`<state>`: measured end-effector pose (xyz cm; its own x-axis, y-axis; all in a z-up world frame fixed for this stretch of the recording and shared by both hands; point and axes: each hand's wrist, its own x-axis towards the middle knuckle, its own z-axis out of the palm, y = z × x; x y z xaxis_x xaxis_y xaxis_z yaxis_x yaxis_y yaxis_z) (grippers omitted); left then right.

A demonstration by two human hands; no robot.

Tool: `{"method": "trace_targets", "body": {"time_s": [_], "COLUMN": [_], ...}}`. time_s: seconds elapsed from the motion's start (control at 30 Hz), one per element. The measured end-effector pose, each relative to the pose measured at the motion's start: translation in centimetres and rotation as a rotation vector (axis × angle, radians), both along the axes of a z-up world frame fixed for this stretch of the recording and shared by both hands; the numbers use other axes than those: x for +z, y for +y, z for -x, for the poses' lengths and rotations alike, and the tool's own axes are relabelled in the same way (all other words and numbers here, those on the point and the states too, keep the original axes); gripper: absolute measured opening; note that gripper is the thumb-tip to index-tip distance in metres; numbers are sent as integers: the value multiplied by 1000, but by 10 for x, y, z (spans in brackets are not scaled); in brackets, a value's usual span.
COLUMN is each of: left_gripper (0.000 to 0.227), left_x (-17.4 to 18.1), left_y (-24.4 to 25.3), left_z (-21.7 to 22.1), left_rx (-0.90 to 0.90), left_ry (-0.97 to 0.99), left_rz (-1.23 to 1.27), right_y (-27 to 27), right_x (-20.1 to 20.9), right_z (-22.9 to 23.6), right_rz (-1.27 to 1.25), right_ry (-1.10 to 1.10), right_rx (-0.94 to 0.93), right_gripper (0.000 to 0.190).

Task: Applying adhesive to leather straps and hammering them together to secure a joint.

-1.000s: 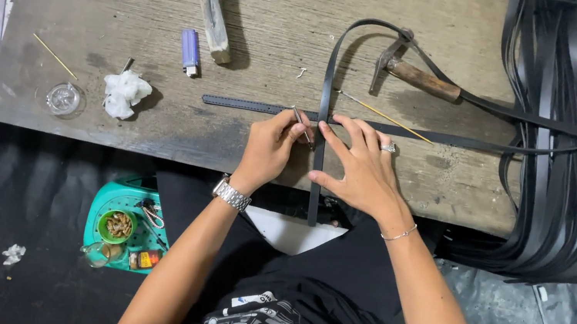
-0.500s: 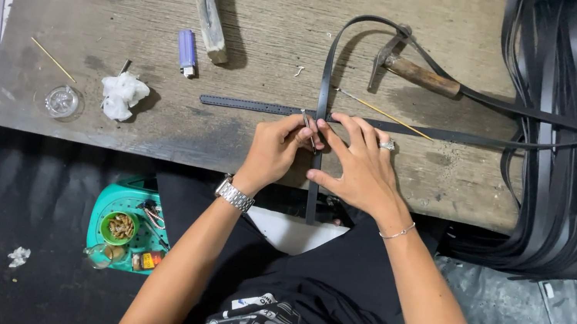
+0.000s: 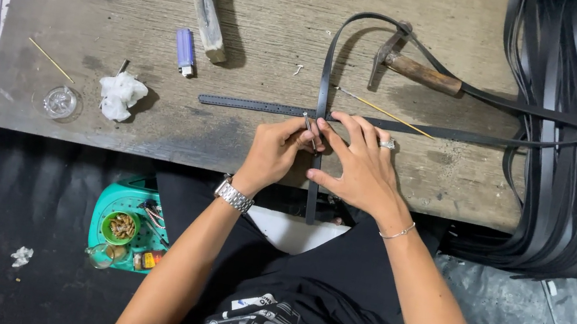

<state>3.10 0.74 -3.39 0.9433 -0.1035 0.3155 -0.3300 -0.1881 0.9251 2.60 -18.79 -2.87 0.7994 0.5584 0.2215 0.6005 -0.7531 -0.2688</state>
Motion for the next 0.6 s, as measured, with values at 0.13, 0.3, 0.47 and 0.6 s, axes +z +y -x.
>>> {"method": "trace_targets", "body": {"time_s": [0.13, 0.3, 0.47, 0.6], "left_gripper": [9, 8, 9, 9], "left_x": [2, 2, 4, 0], "left_y": [1, 0, 1, 2], "left_z": [1, 1, 1, 0], "left_rx": [-16, -20, -41, -54], "left_ry": [-2, -13, -21, -16], "left_rz": [-3, -15, -17, -3], "right_y": [1, 1, 1, 1], "right_x": [0, 1, 1, 2], "right_z": [1, 1, 0, 1], "right_rz": [0, 1, 12, 13], "right_ry": [13, 12, 1, 4], "right_rx": [-9, -13, -10, -9], "right_gripper": [85, 83, 82, 83]}}
